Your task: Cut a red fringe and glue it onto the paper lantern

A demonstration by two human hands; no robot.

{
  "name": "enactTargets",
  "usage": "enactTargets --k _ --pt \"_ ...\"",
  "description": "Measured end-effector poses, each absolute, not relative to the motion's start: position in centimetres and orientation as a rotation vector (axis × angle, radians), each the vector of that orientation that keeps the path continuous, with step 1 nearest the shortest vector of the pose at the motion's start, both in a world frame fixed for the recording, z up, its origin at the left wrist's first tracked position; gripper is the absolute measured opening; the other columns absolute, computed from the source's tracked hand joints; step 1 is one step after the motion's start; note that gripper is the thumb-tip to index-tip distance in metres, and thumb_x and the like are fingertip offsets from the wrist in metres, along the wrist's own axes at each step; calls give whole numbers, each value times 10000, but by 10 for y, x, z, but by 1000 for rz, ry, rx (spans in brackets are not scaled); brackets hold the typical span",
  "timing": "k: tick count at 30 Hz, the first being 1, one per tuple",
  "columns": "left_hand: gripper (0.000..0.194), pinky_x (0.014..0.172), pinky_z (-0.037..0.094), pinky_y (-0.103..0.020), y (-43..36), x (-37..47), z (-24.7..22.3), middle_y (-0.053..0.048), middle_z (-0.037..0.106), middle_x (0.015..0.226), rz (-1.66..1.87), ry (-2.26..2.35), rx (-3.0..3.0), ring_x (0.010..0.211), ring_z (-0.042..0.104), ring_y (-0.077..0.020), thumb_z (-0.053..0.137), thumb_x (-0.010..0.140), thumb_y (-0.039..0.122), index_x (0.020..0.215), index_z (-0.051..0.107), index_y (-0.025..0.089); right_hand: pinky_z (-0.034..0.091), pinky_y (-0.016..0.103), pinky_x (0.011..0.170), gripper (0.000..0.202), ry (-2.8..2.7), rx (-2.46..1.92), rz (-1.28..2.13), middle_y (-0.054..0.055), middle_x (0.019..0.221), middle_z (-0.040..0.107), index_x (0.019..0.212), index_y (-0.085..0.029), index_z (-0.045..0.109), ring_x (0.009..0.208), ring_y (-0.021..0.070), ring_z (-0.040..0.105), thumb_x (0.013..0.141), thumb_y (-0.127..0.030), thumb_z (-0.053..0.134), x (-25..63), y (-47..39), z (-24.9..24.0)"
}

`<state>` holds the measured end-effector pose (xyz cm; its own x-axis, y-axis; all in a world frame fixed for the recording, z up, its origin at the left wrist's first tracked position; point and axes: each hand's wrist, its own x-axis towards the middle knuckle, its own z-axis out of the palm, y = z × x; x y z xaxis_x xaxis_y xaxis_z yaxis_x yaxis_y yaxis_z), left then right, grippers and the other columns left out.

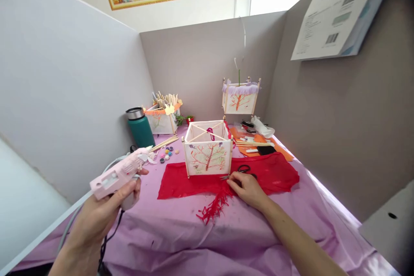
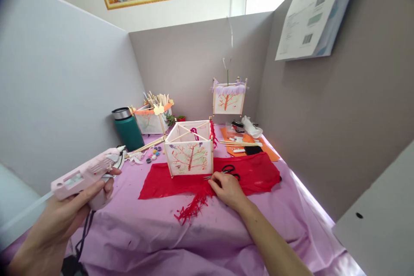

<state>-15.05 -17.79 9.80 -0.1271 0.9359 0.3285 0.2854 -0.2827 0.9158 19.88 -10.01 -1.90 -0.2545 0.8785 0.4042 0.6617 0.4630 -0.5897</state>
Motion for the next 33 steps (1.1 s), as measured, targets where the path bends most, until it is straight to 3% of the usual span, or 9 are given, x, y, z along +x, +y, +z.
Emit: enactTargets --k 4,9,14,19,26,33 --pt "348 444 373 -259 -174 -101 110 -58 621 655 1231 1064 1531 475 484 -141 590 745 455 951 647 181 356 244 581 215 -1988 -1262 383 25 671 624 683 -187 578 603 142 535 842 -297 487 201 -100 -19" --pt "382 349 293 -219 -142 -39 136 -28 544 448 1000 1109 1669 338 415 -105 553 759 522 754 656 155 329 239 562 194 -1991 -1243 371 23 656 615 687 -187 580 580 132 513 839 -277 500 203 -100 -20" --pt "403 353 324 -206 -105 -1 153 -28 545 452 929 1076 1714 363 484 -118 572 748 533 724 647 137 322 236 570 173 -2004 -1238 370 19 658 611 686 -190 567 589 132 512 833 -261 510 207 -99 -21" --pt "376 303 282 -199 -89 8 151 -22 558 469 882 1125 1704 331 467 -112 617 719 516 775 654 146 325 238 583 130 -2016 -1246 351 24 675 617 715 -190 578 618 141 530 820 -241 522 209 -99 -22" --pt "382 316 290 -197 -83 10 151 -22 563 477 845 1149 1761 322 451 -94 613 715 536 700 618 154 328 237 578 112 -2010 -1260 347 31 684 628 735 -185 596 619 145 537 812 -234 531 210 -100 -19" --pt "439 322 285 -192 -78 13 150 -1 505 426 715 1199 1860 312 410 -83 526 759 585 699 586 154 341 223 604 119 -2041 -1311 331 30 714 641 757 -171 594 655 138 554 823 -239 522 211 -100 -19"
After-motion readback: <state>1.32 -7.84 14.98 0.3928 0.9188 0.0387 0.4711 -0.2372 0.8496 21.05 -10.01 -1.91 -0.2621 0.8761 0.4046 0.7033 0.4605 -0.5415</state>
